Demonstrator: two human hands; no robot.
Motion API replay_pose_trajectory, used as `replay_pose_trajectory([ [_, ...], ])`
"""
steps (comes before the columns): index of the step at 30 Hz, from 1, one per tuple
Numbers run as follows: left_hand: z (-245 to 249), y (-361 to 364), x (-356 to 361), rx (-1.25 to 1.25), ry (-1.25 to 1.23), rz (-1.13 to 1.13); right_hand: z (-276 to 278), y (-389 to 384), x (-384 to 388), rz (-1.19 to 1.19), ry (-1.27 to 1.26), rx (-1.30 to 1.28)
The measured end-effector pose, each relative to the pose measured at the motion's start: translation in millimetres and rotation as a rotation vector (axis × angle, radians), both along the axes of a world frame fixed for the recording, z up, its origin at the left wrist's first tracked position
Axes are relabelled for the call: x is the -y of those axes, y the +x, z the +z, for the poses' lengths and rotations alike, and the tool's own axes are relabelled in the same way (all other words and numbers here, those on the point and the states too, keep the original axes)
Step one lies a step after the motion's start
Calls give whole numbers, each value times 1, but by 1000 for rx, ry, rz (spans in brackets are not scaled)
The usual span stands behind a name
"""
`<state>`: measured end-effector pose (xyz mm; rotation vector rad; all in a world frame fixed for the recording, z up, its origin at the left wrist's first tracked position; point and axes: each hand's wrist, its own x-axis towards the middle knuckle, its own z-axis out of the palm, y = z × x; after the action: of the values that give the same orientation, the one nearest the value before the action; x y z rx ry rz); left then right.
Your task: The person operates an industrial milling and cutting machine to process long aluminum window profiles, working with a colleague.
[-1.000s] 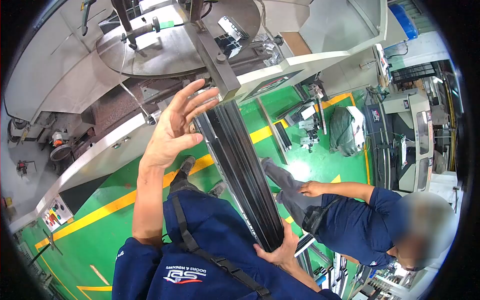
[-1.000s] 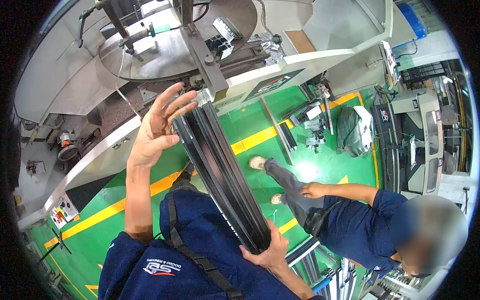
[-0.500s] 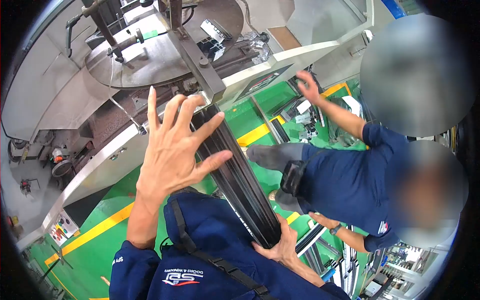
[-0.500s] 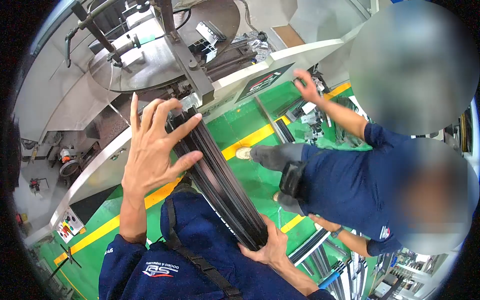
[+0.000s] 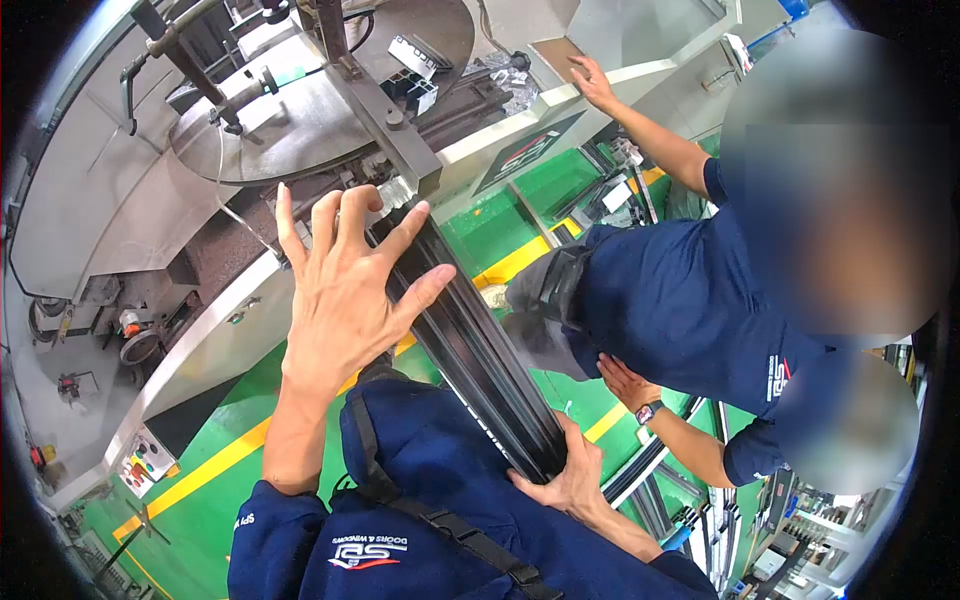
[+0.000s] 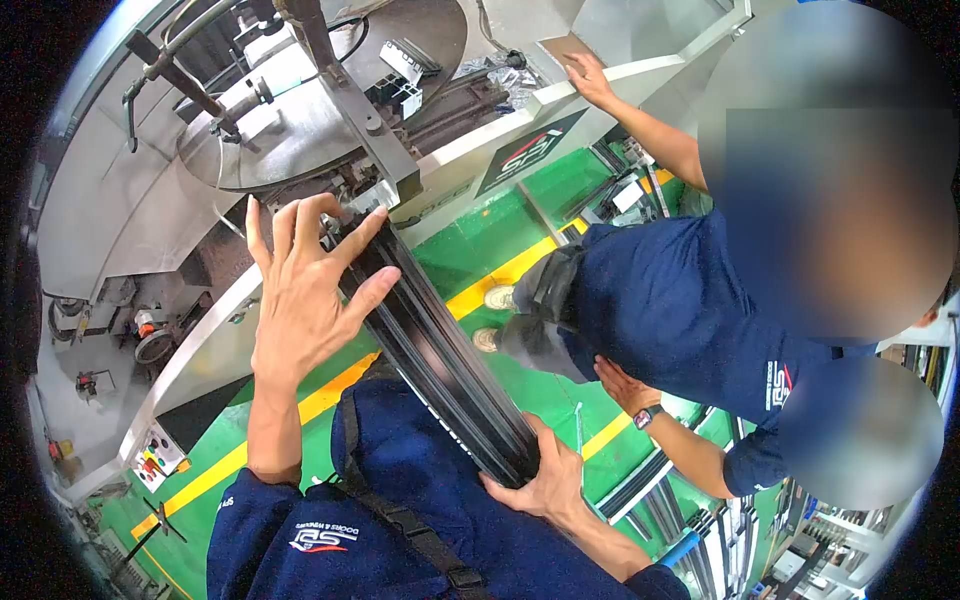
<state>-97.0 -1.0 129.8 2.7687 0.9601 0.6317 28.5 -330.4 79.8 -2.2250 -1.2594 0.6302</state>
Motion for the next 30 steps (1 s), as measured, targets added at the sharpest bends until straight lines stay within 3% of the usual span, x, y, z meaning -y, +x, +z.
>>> replay_pose_trajectory([
  [5,8,-2,28,-27,-99,-103,-1,0,-2,15,32,13],
  [10,10,7,39,-3,-94,70,3,1,-3,24,53,34],
  [17,2,15,27,24,-11,49,0,-3,1,-1,35,-8],
  [22,7,8,34,201,-19,105,-2,-3,0,2,44,-26],
  [25,6,-11,47,161,-162,137,2,-4,-2,9,38,-16],
  [30,-7,-13,63,55,-57,132,-3,-4,-1,0,23,-16],
])
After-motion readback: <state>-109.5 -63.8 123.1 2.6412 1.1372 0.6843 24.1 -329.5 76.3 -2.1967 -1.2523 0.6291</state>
